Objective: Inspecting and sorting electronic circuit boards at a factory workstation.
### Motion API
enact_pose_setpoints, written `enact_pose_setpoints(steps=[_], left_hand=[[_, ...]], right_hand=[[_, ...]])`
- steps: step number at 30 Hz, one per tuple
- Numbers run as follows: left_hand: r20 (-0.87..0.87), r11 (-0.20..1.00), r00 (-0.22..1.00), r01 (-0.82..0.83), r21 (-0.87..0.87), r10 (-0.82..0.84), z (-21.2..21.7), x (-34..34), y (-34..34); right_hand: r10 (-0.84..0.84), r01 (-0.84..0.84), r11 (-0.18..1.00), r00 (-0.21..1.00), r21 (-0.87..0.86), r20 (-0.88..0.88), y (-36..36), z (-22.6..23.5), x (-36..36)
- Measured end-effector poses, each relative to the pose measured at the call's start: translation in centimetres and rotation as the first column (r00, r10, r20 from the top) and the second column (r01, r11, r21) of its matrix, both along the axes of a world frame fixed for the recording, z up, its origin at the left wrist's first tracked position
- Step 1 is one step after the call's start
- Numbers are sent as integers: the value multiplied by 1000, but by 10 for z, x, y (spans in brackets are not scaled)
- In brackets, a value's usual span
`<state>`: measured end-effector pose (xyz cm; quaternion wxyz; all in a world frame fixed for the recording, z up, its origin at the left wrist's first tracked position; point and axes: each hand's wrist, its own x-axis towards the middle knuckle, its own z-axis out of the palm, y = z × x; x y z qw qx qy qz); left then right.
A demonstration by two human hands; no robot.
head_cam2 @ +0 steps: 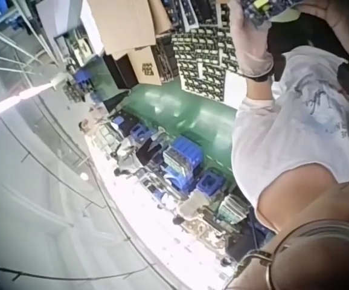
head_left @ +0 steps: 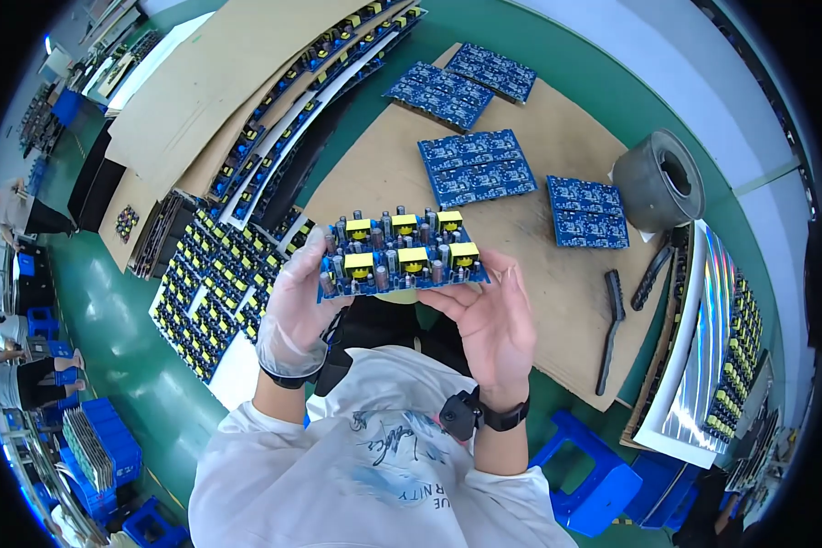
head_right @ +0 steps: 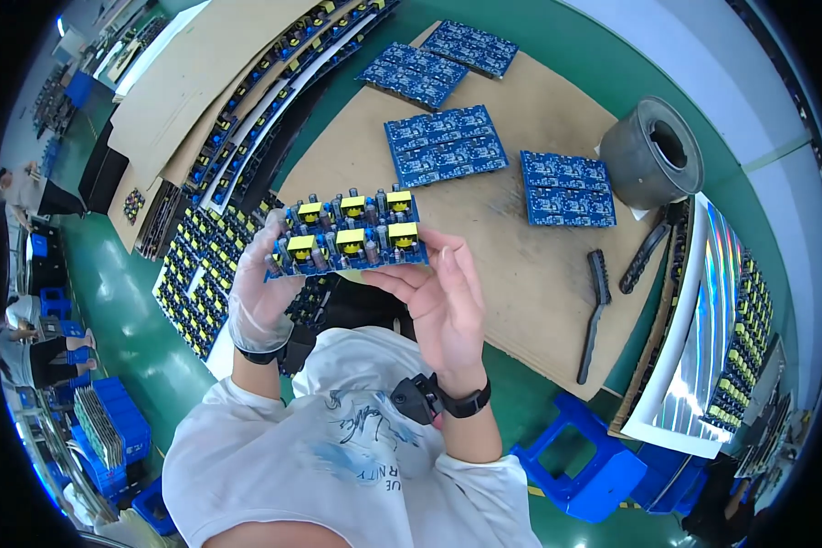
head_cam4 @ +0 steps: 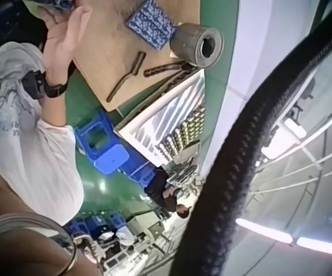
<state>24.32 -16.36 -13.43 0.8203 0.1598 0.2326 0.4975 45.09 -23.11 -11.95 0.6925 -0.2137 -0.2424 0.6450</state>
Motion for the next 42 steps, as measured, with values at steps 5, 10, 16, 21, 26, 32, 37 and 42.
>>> enact_pose_setpoints(steps=[5, 10, 16, 21, 26, 32, 37, 42], left_hand=[[-12, 1000, 1000, -9, 3, 9, 7, 5, -3], [-51, 997, 998, 39, 73, -35, 5, 5, 1], [-160, 998, 987, -4, 58, 13, 17, 12, -7], [-190, 993, 981, -8, 114, 30, 22, 12, -7], [-195, 992, 981, 9, 124, 16, 25, 10, -9], [-199, 989, 979, -14, 147, 43, 21, 9, -9], [-194, 995, 981, -12, 102, 32, 20, 7, -8], [-228, 993, 973, -4, 119, 31, 18, 3, -7]], right_hand=[[-17, 17, 999, 1000, -33, -2, 0, 4, 1], [-14, 14, 999, 1000, -42, 2, 0, -1, 5], [-87, 81, 986, 995, -143, -40, 0, 4, 3], [75, -84, 992, 992, -90, -97, -2, -19, 20], [13, -17, 981, 1000, -193, -23, -6, -18, 17], [-6, 5, 985, 1000, -172, -3, -8, -15, 18], [-10, 15, 984, 999, -178, 31, -7, -9, 17], [-9, 15, 981, 999, -191, 33, -6, -11, 16]])
